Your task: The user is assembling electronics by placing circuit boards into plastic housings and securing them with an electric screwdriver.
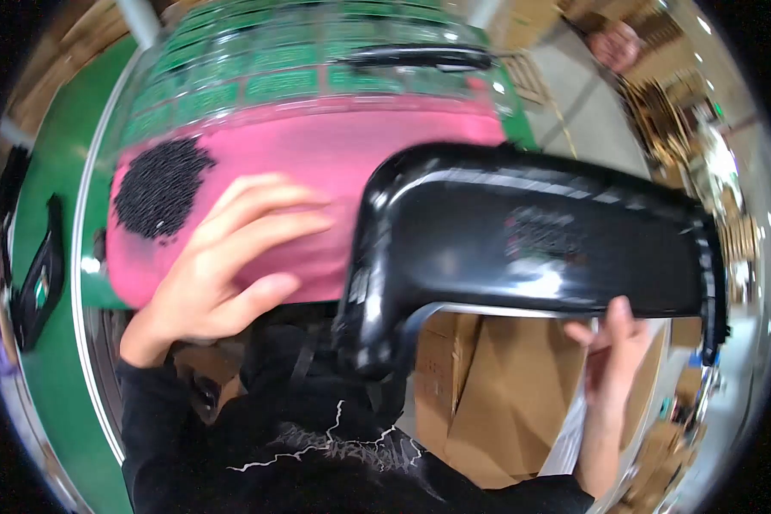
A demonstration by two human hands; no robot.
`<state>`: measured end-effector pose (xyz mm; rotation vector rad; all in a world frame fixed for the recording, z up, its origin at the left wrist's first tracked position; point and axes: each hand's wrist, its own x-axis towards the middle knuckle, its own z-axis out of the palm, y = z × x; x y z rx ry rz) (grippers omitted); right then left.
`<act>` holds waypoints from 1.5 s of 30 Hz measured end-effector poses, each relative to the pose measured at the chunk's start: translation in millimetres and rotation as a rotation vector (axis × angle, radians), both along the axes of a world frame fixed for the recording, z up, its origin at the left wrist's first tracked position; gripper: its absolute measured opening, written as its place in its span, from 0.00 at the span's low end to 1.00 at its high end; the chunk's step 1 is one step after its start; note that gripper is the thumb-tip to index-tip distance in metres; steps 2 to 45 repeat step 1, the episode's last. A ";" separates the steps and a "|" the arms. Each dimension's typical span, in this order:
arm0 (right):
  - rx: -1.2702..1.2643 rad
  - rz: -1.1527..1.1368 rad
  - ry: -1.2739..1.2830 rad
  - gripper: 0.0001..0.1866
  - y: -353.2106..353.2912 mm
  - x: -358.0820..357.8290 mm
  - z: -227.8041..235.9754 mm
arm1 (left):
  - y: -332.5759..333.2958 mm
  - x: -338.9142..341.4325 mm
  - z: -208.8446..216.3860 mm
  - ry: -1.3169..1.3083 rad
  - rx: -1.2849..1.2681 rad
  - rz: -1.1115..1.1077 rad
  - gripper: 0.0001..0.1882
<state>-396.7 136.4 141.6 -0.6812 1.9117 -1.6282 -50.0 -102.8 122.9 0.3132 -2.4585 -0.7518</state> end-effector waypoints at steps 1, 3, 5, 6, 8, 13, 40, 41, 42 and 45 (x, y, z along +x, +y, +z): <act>0.051 0.107 -0.060 0.32 -16.0 9.4 -21.4 | -8.3 7.1 -3.7 0.008 -0.015 -0.011 0.21; 0.051 0.107 -0.060 0.32 -16.0 9.4 -21.4 | -8.3 7.1 -3.7 0.008 -0.015 -0.011 0.21; 0.051 0.107 -0.060 0.32 -16.0 9.4 -21.4 | -8.3 7.1 -3.7 0.008 -0.015 -0.011 0.21; 0.051 0.107 -0.060 0.32 -16.0 9.4 -21.4 | -8.3 7.1 -3.7 0.008 -0.015 -0.011 0.21; 0.051 0.107 -0.060 0.32 -16.0 9.4 -21.4 | -8.3 7.1 -3.7 0.008 -0.015 -0.011 0.21; 0.051 0.107 -0.060 0.32 -16.0 9.4 -21.4 | -8.3 7.1 -3.7 0.008 -0.015 -0.011 0.21; 0.051 0.107 -0.060 0.32 -16.0 9.4 -21.4 | -8.3 7.1 -3.7 0.008 -0.015 -0.011 0.21; 0.051 0.107 -0.060 0.32 -16.0 9.4 -21.4 | -8.3 7.1 -3.7 0.008 -0.015 -0.011 0.21; 0.051 0.107 -0.060 0.32 -16.0 9.4 -21.4 | -8.3 7.1 -3.7 0.008 -0.015 -0.011 0.21; 0.051 0.107 -0.060 0.32 -16.0 9.4 -21.4 | -8.3 7.1 -3.7 0.008 -0.015 -0.011 0.21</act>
